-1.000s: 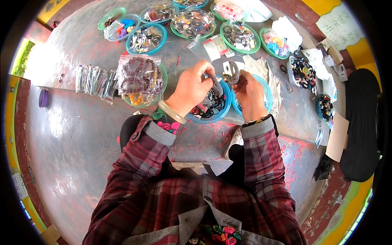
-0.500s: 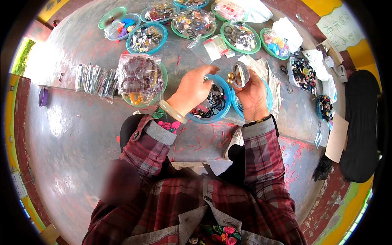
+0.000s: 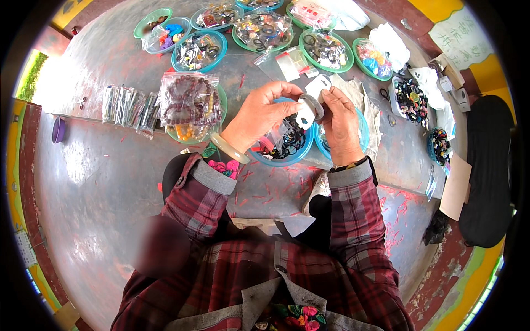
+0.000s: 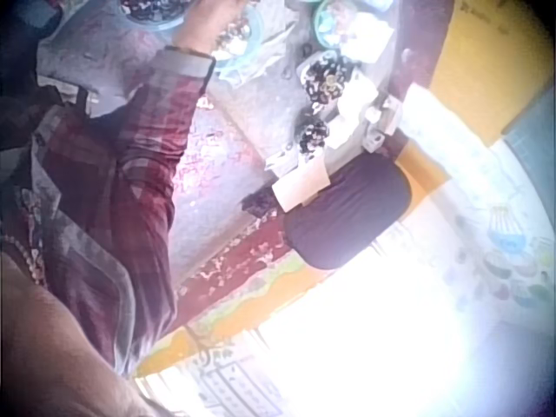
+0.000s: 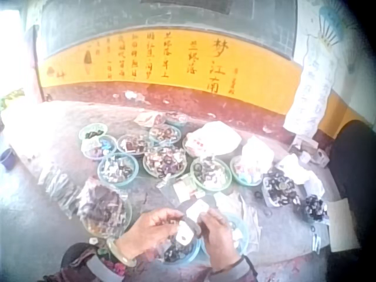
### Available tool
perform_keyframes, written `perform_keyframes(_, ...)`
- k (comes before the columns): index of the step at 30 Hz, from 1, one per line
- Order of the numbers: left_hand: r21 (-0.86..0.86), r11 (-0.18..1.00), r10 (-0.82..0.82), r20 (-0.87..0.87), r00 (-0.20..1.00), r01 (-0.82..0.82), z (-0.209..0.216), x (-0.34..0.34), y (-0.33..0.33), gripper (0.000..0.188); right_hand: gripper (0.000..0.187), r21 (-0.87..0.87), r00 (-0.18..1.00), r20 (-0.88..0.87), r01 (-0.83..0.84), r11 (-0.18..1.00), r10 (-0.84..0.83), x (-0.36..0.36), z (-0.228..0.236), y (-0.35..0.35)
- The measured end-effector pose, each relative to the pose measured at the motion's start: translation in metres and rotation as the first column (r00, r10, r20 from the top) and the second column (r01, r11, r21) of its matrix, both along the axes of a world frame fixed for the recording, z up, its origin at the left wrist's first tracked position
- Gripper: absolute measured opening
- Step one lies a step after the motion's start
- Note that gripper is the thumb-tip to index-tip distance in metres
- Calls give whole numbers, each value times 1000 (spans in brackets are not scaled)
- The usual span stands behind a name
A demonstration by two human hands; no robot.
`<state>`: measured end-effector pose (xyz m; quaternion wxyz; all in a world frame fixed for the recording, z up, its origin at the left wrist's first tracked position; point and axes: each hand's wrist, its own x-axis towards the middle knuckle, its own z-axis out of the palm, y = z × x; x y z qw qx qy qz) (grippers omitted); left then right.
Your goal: The person sits on the floor and repeatedly picks small hair accessories from blue bowls, places them into clear plastic bags, and sets the filled bags aside. The person handles items one at a time, occasionally adjusting the bags and contents.
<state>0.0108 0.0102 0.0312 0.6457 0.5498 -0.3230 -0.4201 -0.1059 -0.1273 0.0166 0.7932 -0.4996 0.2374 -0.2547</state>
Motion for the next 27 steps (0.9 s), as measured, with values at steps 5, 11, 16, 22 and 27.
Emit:
perform_keyframes(5, -7, 1000, -20, -61, 998, 20, -1, 1, 0, 25, 13, 0, 1000, 8, -26, 1000, 26, 1, 1, 1)
perform_keyframes(11, 20, 995, -88, -184, 979, 93, 0, 3, 1, 24, 12, 21, 999, -25, -26, 999, 27, 2, 3, 4)
perform_keyframes(16, -14, 990, -137, -333, 933, 140, -7, 5, 0, 20, 15, -59, 999, -14, -50, 997, 49, 2, -1, 2)
perform_keyframes(22, -28, 993, -116, -350, 930, 113, -9, 4, -1, 16, 16, -46, 999, -16, -44, 998, 44, 2, 0, 1)
perform_keyframes(27, -18, 999, -31, -225, 974, 28, -6, 1, -2, 17, 15, 3, 998, -63, -17, 1000, 17, 3, -1, 1)
